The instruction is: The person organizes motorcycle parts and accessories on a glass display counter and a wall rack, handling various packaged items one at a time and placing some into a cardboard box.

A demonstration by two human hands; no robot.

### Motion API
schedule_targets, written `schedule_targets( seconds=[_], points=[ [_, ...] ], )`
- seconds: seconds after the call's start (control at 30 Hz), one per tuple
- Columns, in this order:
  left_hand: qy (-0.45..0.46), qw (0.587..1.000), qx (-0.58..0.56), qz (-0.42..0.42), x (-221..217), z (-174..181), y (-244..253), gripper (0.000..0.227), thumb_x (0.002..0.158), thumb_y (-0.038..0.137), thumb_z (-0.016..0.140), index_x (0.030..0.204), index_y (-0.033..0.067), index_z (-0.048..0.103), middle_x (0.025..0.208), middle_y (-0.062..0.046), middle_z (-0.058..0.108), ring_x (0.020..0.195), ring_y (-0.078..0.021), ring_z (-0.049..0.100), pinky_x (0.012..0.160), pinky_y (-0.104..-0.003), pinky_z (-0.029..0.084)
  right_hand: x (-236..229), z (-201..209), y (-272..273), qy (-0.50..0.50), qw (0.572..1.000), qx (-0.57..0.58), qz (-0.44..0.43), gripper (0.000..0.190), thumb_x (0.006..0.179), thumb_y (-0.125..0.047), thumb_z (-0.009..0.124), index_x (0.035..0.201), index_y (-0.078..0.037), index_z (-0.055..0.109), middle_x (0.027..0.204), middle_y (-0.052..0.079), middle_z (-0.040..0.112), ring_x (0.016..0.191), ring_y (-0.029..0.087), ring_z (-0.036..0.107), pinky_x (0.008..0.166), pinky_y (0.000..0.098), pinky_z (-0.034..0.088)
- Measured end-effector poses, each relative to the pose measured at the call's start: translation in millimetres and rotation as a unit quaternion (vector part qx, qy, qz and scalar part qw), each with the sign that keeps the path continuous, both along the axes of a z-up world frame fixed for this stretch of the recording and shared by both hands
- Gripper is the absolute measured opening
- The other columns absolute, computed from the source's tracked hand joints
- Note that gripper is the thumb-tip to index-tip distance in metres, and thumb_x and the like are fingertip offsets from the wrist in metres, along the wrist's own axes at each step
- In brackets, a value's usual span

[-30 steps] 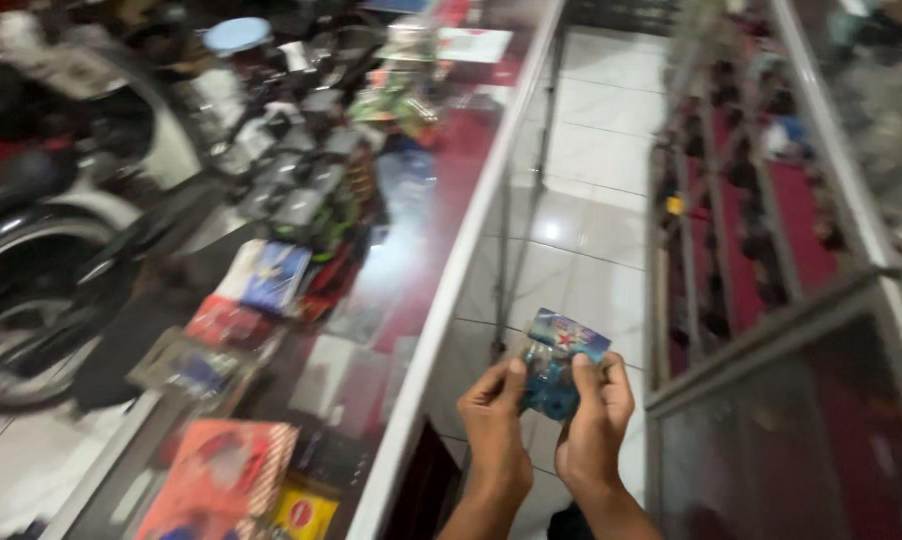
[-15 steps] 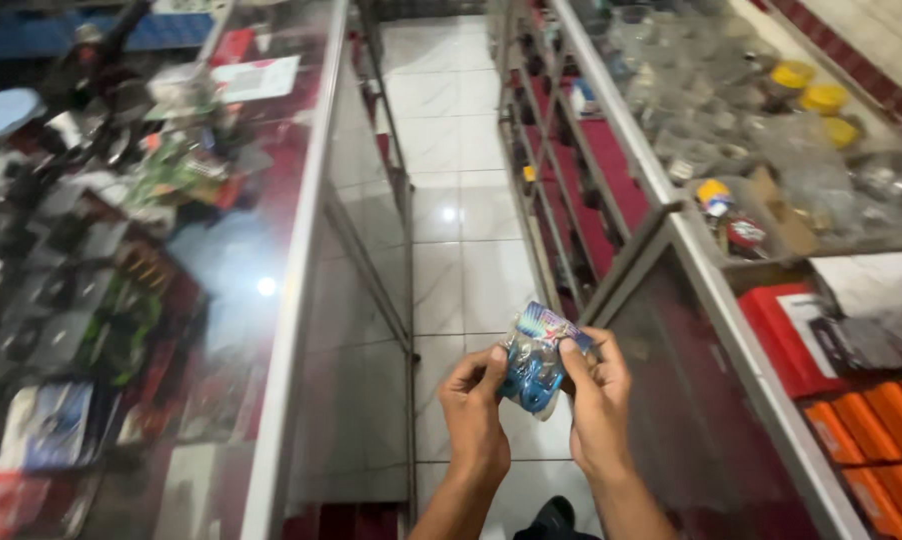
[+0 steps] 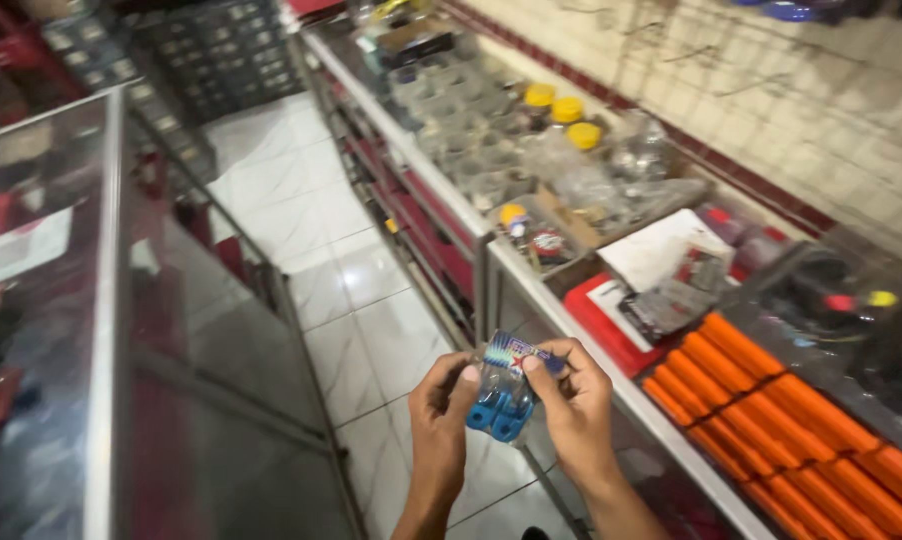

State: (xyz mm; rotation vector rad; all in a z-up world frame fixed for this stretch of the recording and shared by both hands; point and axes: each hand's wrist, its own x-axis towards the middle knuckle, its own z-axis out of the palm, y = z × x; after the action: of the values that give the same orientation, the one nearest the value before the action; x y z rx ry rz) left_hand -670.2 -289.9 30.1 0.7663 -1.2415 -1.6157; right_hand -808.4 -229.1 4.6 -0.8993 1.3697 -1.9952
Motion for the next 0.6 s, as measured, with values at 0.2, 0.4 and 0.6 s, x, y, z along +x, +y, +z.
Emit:
schedule_targets(
  seconds=[0.2,0.4,0.6],
  points=[
    [-0.153,0.975,-0.07,-0.144,-69,38,-1,0.023,0.087,0.016,0.081,0.098,-0.0028,0.074,0.076,-0.008,0.066,0.066,-0.0078,0.052,0.056,-0.026,0.042,-45,29,34,0.088,0.99,0.024,-0.106,0.009,0.095,-0.008,0.069,0.101,-0.002,0.066,0.079,-0.004,0.063,0.066,-0.001,0.05,0.056,0.0177,0.038],
    [0.032,0.95,-0.184,-0.252,-120,81,13,0.013,0.089,0.008,0.079,0.093,-0.0033,0.073,0.089,-0.004,0.068,0.08,-0.0056,0.059,0.07,-0.022,0.047,-69,75,78,0.132,0.978,-0.013,-0.163,0.011,0.099,-0.005,0.065,0.108,0.0,0.063,0.091,-0.001,0.064,0.08,0.002,0.055,0.069,0.0187,0.045],
    [0.073,0.92,-0.207,-0.324,-162,120,35,0.01,0.09,0.004,0.08,0.09,-0.0024,0.073,0.085,-0.002,0.064,0.074,-0.0064,0.057,0.064,-0.023,0.045,-84,118,119,0.162,0.952,0.027,-0.259,0.016,0.101,-0.008,0.06,0.116,-0.001,0.06,0.093,0.002,0.067,0.081,0.003,0.06,0.072,0.0189,0.05]
  ],
)
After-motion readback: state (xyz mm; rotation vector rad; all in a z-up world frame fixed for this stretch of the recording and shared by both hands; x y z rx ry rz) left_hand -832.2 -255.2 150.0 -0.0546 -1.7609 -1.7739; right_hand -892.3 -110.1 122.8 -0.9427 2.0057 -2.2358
